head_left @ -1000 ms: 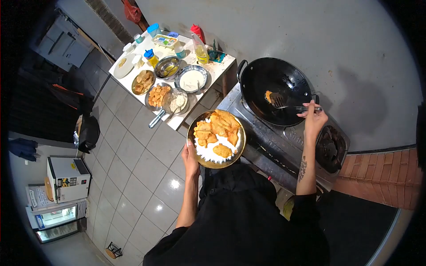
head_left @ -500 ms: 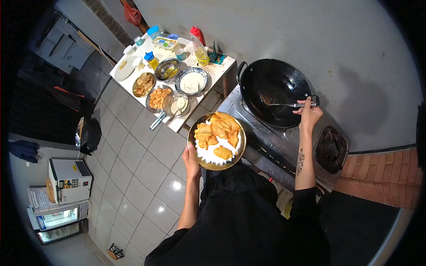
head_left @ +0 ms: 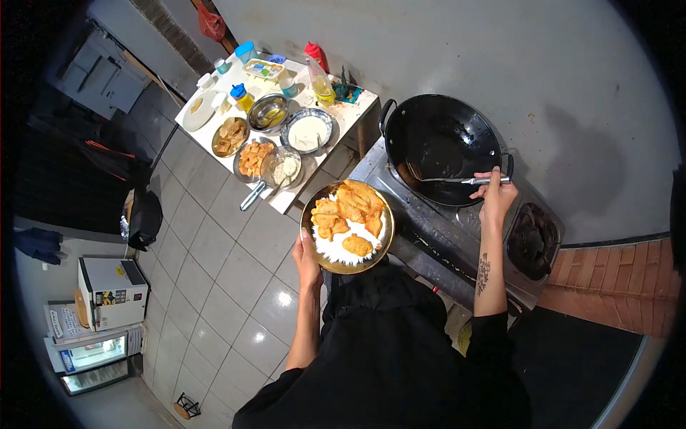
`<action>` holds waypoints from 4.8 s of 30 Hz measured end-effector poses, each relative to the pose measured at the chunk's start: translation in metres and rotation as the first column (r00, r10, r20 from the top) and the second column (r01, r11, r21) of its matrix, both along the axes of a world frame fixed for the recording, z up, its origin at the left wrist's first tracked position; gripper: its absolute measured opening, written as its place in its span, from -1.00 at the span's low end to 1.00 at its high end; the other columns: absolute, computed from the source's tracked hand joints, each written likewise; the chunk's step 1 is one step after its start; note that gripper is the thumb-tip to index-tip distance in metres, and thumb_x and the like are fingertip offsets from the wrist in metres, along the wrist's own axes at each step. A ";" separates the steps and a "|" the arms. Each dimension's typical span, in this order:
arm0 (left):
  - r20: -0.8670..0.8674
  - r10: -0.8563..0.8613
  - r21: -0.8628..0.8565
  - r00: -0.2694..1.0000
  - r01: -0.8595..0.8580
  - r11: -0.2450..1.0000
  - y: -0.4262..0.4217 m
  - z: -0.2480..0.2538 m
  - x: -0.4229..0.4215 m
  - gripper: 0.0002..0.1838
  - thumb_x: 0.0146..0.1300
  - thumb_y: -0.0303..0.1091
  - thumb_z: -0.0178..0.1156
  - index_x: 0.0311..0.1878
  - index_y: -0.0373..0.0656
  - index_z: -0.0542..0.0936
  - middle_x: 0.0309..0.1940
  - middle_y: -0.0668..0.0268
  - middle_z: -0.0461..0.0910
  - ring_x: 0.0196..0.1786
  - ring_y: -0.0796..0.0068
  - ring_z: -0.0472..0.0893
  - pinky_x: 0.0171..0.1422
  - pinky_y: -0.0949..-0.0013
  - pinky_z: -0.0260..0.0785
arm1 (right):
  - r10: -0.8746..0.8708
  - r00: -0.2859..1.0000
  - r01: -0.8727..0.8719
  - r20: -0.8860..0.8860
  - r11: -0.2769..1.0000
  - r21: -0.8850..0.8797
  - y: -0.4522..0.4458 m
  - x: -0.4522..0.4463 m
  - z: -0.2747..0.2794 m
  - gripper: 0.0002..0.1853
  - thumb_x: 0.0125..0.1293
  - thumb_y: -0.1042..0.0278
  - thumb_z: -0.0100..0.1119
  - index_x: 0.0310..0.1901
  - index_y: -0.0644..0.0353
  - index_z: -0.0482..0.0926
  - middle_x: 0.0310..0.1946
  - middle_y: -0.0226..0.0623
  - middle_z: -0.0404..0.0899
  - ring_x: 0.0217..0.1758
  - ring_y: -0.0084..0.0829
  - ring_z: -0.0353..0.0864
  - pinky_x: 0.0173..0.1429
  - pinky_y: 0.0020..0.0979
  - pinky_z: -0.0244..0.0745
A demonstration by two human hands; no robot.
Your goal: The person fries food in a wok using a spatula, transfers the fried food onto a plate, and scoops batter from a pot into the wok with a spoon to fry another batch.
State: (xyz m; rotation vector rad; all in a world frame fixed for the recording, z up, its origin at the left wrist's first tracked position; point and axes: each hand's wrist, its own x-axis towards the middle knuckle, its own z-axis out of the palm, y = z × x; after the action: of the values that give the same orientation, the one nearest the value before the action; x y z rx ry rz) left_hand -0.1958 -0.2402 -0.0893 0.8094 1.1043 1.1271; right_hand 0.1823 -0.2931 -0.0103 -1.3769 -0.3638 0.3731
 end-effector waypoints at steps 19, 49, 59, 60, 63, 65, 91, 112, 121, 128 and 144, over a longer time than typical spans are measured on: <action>-0.040 -0.061 -0.017 0.997 0.060 0.998 0.004 -0.011 0.006 -0.60 0.50 -0.08 -0.08 0.02 -0.28 0.48 -0.22 0.36 0.55 -0.20 0.63 0.52 -0.11 0.48 0.41 | 0.023 1.000 -0.023 -0.003 1.000 -0.015 0.006 -0.008 0.012 -0.61 0.43 0.35 -0.02 -0.54 0.42 0.49 -0.49 0.03 0.63 -0.81 -0.60 0.32 -0.81 -0.47 0.33; -0.014 -0.230 0.039 0.973 0.231 0.972 0.023 -0.020 0.054 -0.58 0.52 -0.11 -0.08 0.12 -0.29 0.48 -0.17 0.39 0.57 -0.17 0.69 0.50 -0.06 0.53 0.39 | -0.026 0.999 0.027 0.030 0.999 -0.044 0.013 -0.010 0.011 -0.60 0.40 0.37 -0.04 -0.59 0.42 0.46 -0.58 0.00 0.61 -0.88 -0.58 0.26 -0.84 -0.48 0.14; 0.006 -0.209 -0.009 0.978 0.209 0.978 0.024 -0.031 0.049 -0.58 0.51 -0.12 -0.09 0.07 -0.33 0.47 -0.16 0.32 0.57 -0.18 0.60 0.53 -0.11 0.46 0.43 | -0.061 0.993 0.067 0.104 0.996 -0.057 0.018 -0.010 0.014 -0.55 0.38 0.37 -0.05 -0.68 0.43 0.45 -0.65 -0.07 0.58 -0.93 -0.52 0.27 -0.87 -0.47 0.07; 0.016 -0.205 -0.015 0.979 0.206 0.979 0.026 -0.028 0.050 -0.58 0.51 -0.12 -0.10 0.07 -0.34 0.47 -0.16 0.32 0.57 -0.18 0.60 0.53 -0.10 0.45 0.43 | -0.059 0.993 0.065 0.103 0.996 -0.056 0.020 -0.010 0.014 -0.55 0.38 0.37 -0.05 -0.68 0.43 0.45 -0.65 -0.07 0.58 -0.93 -0.52 0.27 -0.87 -0.47 0.07; 0.027 -0.202 0.015 0.979 0.202 0.979 0.025 -0.026 0.051 -0.57 0.51 -0.12 -0.10 0.09 -0.35 0.46 -0.14 0.29 0.57 -0.17 0.59 0.54 -0.09 0.45 0.44 | -0.059 0.990 0.068 0.130 0.996 -0.060 0.022 -0.011 0.016 -0.55 0.37 0.37 -0.05 -0.68 0.43 0.45 -0.66 -0.07 0.58 -0.93 -0.51 0.27 -0.87 -0.47 0.08; 0.015 -0.204 0.004 0.979 0.204 0.979 0.026 -0.030 0.050 -0.56 0.51 -0.12 -0.10 0.10 -0.36 0.45 -0.12 0.28 0.58 -0.15 0.57 0.55 -0.08 0.45 0.44 | -0.068 0.989 0.082 0.132 0.991 -0.101 0.023 -0.012 0.018 -0.55 0.37 0.38 -0.05 -0.68 0.44 0.45 -0.66 -0.07 0.57 -0.93 -0.51 0.26 -0.88 -0.46 0.08; 0.042 -0.163 0.008 0.986 0.163 0.987 0.024 -0.020 0.055 -0.56 0.51 -0.09 -0.07 0.05 -0.35 0.50 -0.21 0.37 0.59 -0.20 0.68 0.52 -0.12 0.52 0.40 | -0.080 0.992 0.091 0.094 0.990 -0.112 0.022 -0.010 0.020 -0.59 0.36 0.39 -0.04 -0.64 0.44 0.44 -0.62 0.00 0.58 -0.92 -0.50 0.27 -0.89 -0.48 0.08; -0.059 -0.181 0.036 0.982 0.183 0.982 0.021 -0.034 0.046 -0.58 0.51 -0.14 -0.08 0.10 -0.37 0.44 -0.20 0.33 0.55 -0.20 0.63 0.51 -0.14 0.47 0.41 | -0.009 0.995 0.009 0.100 1.000 -0.004 0.006 -0.021 0.028 -0.58 0.41 0.35 -0.03 -0.61 0.40 0.46 -0.59 0.03 0.60 -0.88 -0.53 0.32 -0.85 -0.49 0.19; -0.039 -0.121 0.048 0.992 0.122 0.991 0.017 -0.019 0.053 -0.58 0.51 -0.09 -0.08 -0.13 -0.33 0.51 -0.39 0.48 0.46 -0.32 0.74 0.37 -0.25 0.55 0.28 | -0.035 0.997 0.036 0.063 0.999 -0.015 0.006 -0.021 0.028 -0.55 0.43 0.33 -0.04 -0.62 0.40 0.47 -0.61 0.02 0.59 -0.88 -0.53 0.31 -0.86 -0.48 0.19; -0.021 -0.158 0.055 0.987 0.159 0.986 0.020 -0.026 0.050 -0.61 0.51 -0.13 -0.08 -0.02 -0.33 0.49 -0.33 0.43 0.49 -0.33 0.71 0.44 -0.27 0.51 0.35 | -0.002 0.997 0.004 0.071 0.999 -0.032 0.005 -0.018 0.028 -0.53 0.44 0.29 -0.03 -0.62 0.40 0.48 -0.61 0.01 0.59 -0.88 -0.56 0.29 -0.85 -0.50 0.20; -0.092 -0.157 0.033 0.983 0.160 0.987 0.016 -0.023 0.042 -0.58 0.52 -0.09 -0.09 -0.13 -0.31 0.52 -0.39 0.49 0.46 -0.32 0.73 0.35 -0.25 0.56 0.25 | 0.030 0.990 -0.033 -0.140 0.999 -0.020 0.002 0.010 0.023 -0.59 0.43 0.26 -0.03 -0.54 0.36 0.49 -0.56 0.06 0.60 -0.85 -0.66 0.16 -0.80 -0.50 0.22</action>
State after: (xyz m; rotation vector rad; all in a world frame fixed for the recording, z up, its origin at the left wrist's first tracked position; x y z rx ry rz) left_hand -0.1534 -0.2247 -0.1125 0.9698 1.0732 0.9901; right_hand 0.1926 -0.2906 0.0123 -1.3598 -0.2670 0.4984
